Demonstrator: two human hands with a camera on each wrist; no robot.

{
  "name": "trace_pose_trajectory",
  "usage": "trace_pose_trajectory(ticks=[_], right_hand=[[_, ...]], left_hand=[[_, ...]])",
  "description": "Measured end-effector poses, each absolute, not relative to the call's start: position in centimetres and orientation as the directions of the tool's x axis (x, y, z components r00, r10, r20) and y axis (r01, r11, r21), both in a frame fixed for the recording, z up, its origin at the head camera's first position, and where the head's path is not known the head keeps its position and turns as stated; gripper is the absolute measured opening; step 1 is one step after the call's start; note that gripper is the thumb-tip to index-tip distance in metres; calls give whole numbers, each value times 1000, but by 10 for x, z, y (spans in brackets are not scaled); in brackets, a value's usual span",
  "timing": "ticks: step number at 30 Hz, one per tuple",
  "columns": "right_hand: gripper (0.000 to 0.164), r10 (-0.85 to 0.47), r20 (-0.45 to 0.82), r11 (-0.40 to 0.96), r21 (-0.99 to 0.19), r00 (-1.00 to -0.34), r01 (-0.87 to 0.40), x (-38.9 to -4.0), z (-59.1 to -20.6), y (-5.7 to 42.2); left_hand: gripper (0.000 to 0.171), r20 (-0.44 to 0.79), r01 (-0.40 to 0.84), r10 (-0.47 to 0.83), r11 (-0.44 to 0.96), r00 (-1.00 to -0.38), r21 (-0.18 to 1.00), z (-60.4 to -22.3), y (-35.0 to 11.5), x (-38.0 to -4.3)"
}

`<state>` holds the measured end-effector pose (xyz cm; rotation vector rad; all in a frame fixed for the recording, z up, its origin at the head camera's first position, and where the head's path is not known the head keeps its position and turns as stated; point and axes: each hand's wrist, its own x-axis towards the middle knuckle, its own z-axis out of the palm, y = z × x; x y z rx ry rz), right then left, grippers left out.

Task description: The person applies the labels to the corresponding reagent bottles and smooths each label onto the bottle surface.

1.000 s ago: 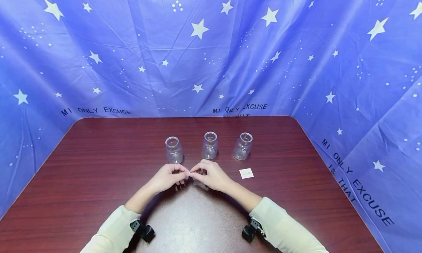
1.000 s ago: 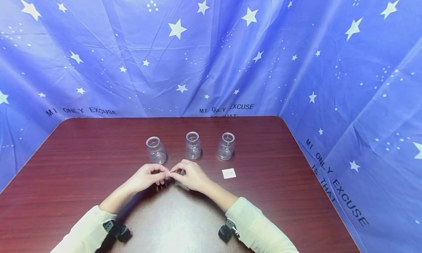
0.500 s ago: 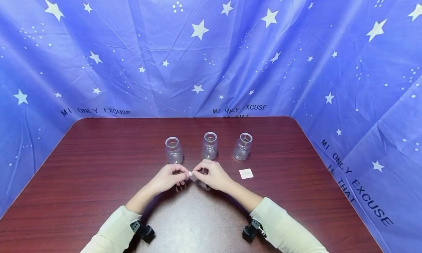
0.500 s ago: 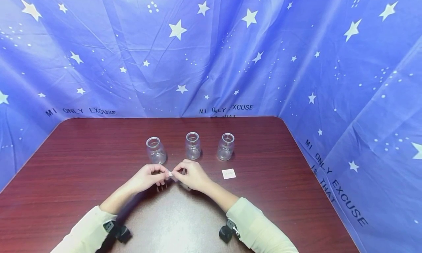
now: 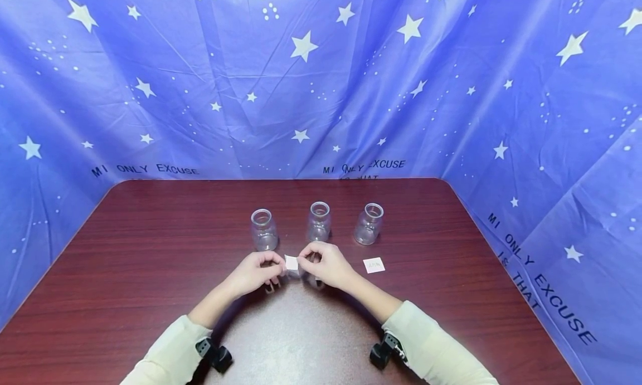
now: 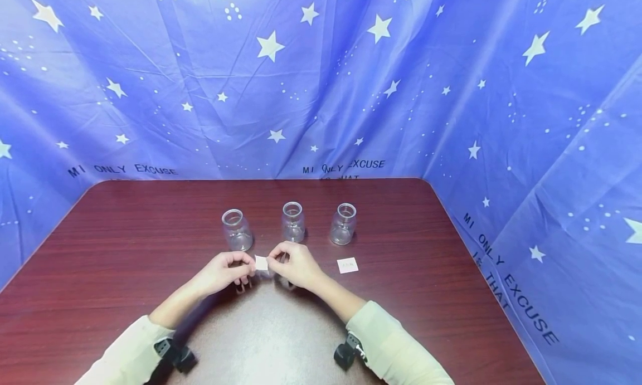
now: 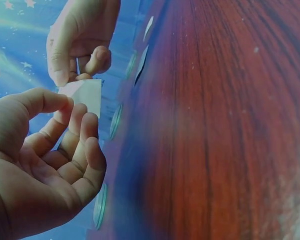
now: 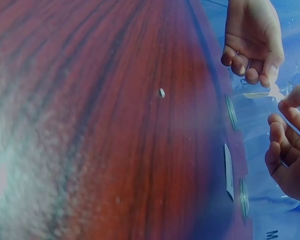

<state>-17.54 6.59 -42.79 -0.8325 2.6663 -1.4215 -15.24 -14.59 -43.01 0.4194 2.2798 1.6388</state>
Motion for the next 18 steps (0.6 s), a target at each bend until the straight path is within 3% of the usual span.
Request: trace_pose_trajectory(ticks=[18], right_hand=[[6, -367, 192, 450, -819, -910, -355, -180, -428, 79]], left_hand=[[19, -108, 36, 360, 370, -927, 928, -433, -150, -150]])
